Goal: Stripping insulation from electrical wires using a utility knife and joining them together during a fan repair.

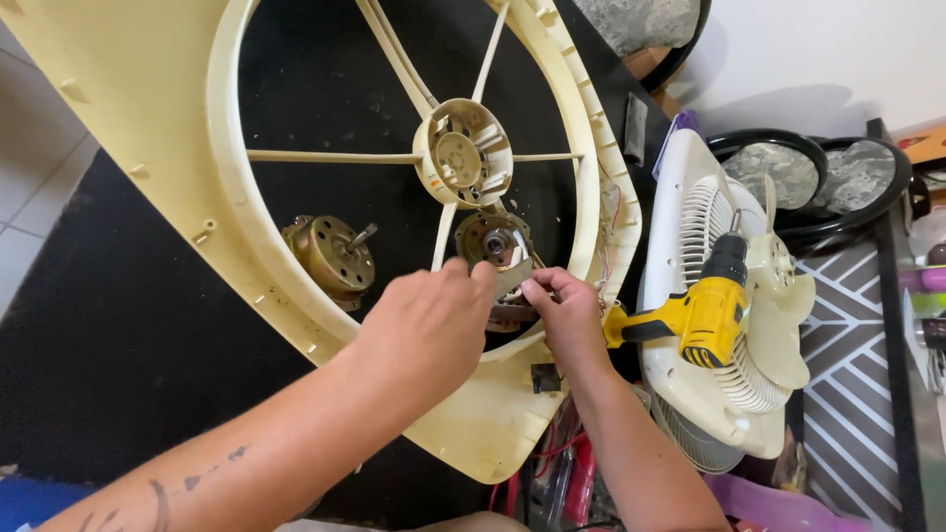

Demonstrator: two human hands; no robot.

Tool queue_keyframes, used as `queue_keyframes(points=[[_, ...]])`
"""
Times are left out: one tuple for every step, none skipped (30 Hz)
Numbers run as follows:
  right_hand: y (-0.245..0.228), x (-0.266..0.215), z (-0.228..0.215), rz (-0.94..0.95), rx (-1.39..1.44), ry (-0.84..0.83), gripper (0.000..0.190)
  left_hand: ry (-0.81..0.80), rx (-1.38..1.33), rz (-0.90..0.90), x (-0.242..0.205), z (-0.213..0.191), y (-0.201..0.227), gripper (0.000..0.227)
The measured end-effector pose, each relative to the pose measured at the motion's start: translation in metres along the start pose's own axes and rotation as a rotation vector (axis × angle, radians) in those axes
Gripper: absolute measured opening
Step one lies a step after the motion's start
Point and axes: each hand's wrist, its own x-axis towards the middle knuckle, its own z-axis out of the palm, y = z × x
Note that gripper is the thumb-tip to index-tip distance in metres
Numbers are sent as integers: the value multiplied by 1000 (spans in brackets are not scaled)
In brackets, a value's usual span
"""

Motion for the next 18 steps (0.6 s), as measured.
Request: queue_keyframes(points=[[1, 0, 0, 3, -1, 2, 19, -2, -2, 2, 2, -1, 1, 19], [1, 1, -1, -7, 39, -28, 16, -12, 2, -4, 5, -4, 1, 20], [1, 2, -1, -18, 79, -57, 14, -21, 6, -10, 8, -6, 2, 21], [-3, 0, 0, -18, 79, -56, 14, -21, 6, -9, 11, -1, 0, 21], [-7, -1, 2, -3, 111, -76, 14, -18, 6, -7, 14, 3, -2, 22], [-10, -2, 3, 11, 144, -96, 14, -16, 6, -5, 17, 8, -4, 23], [-9, 0, 4, 11, 145, -96, 14, -16, 6, -4, 18, 12, -5, 23], [-7, 1, 5, 2, 185, -111, 12, -19, 21, 4, 19, 15, -6, 23], [-5, 2, 6, -7, 225, -127, 11, -22, 36, 12, 20, 18, -8, 24], [-7, 2, 6, -7, 227, -126, 11, -22, 38, 13, 20, 19, -7, 24], [-9, 2, 6, -10, 236, -137, 10, -26, 45, 13, 21, 20, -7, 24], [-10, 2, 6, -11, 245, -149, 9, -30, 51, 12, 21, 21, -7, 24], [-11, 2, 6, -11, 247, -148, 9, -32, 53, 13, 22, 23, -8, 24], [-12, 1, 6, -5, 256, -154, 9, -41, 56, 12, 23, 25, -8, 26], [-13, 1, 6, 1, 265, -160, 10, -50, 60, 12, 24, 27, -8, 29], [-12, 2, 5, 2, 267, -158, 10, -52, 61, 14, 24, 29, -8, 29], [-10, 3, 5, 6, 267, -166, 11, -59, 61, 14, 24, 31, -8, 30], [-8, 4, 3, 9, 267, -172, 13, -67, 62, 16, 25, 33, -8, 31]])
